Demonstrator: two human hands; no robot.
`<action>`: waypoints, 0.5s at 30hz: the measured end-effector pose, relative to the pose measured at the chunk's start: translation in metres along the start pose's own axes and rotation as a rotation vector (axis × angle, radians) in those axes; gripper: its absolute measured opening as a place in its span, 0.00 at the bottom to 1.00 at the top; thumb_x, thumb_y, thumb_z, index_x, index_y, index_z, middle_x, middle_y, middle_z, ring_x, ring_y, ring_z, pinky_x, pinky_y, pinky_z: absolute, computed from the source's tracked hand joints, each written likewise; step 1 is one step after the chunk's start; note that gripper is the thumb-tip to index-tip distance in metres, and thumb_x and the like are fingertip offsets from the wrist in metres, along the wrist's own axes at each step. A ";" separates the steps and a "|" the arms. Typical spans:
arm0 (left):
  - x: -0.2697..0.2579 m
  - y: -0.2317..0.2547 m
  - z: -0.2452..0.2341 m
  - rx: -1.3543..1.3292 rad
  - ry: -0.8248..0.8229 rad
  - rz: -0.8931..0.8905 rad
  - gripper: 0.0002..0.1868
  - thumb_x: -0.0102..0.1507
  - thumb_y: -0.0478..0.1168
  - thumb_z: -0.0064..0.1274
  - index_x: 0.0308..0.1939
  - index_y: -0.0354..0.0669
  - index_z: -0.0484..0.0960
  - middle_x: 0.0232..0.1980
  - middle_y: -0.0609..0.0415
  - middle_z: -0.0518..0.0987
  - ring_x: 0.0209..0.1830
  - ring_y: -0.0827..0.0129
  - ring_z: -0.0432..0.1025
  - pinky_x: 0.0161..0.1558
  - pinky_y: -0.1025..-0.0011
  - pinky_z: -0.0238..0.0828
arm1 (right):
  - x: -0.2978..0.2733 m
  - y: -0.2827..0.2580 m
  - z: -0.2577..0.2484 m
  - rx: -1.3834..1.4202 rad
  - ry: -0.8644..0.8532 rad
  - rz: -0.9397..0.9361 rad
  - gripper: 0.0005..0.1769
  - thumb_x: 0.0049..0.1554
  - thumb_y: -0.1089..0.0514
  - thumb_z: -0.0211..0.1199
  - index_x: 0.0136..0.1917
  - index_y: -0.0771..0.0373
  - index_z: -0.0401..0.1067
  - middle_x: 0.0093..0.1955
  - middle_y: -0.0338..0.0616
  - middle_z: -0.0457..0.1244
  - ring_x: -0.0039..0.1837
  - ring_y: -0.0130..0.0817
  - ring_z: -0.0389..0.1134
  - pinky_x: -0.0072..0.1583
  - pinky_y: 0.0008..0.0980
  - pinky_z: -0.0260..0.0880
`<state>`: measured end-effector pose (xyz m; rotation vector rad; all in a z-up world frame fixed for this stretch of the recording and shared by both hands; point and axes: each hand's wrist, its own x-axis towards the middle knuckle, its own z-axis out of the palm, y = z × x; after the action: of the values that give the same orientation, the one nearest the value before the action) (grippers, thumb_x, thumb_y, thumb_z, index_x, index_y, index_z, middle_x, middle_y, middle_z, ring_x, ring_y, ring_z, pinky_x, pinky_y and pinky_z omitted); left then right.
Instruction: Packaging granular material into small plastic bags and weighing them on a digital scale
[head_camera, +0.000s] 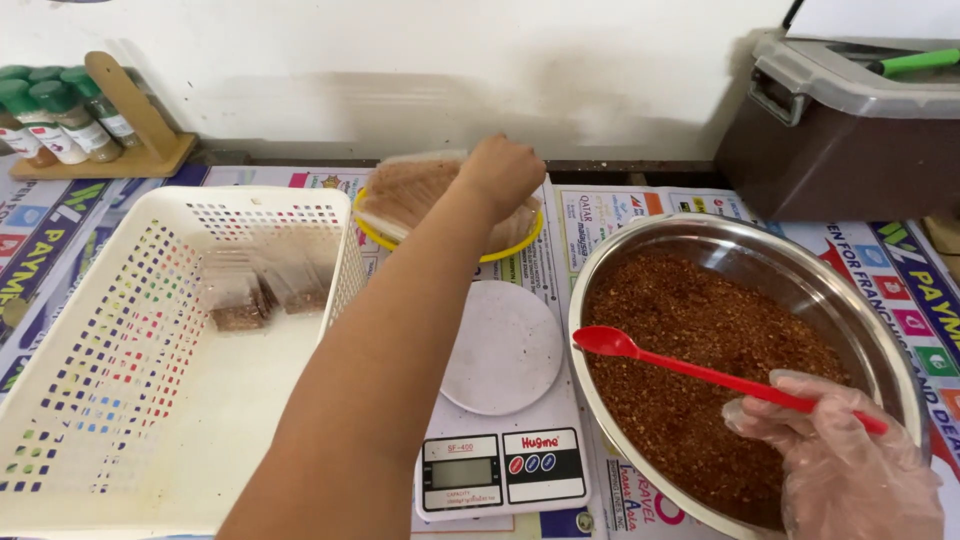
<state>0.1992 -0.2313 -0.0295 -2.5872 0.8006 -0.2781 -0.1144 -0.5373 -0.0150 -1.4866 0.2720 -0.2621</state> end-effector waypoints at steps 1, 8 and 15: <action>-0.004 0.000 -0.005 0.000 0.000 0.002 0.10 0.67 0.39 0.56 0.30 0.56 0.82 0.32 0.64 0.82 0.32 0.68 0.76 0.42 0.65 0.77 | -0.001 0.003 0.000 0.001 0.001 0.001 0.21 0.69 0.55 0.48 0.62 0.78 0.68 0.50 0.72 0.66 0.51 0.69 0.71 0.60 0.59 0.73; -0.023 -0.017 -0.043 -0.260 0.411 -0.228 0.06 0.65 0.31 0.48 0.35 0.47 0.74 0.28 0.57 0.77 0.26 0.64 0.70 0.46 0.58 0.70 | -0.001 0.008 -0.002 0.124 -0.068 -0.109 0.18 0.68 0.55 0.54 0.59 0.74 0.72 0.50 0.60 0.68 0.48 0.58 0.73 0.58 0.51 0.78; -0.173 0.006 -0.178 -0.792 0.088 -0.420 0.22 0.63 0.34 0.38 0.62 0.51 0.67 0.41 0.55 0.85 0.45 0.51 0.75 0.37 0.36 0.70 | -0.003 0.006 0.000 0.116 -0.112 -0.154 0.21 0.65 0.53 0.55 0.62 0.74 0.72 0.45 0.65 0.69 0.46 0.58 0.73 0.58 0.50 0.77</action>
<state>0.0006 -0.1948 0.1148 -3.5138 0.4249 -0.2236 -0.1170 -0.5355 -0.0214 -1.4033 0.0518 -0.3114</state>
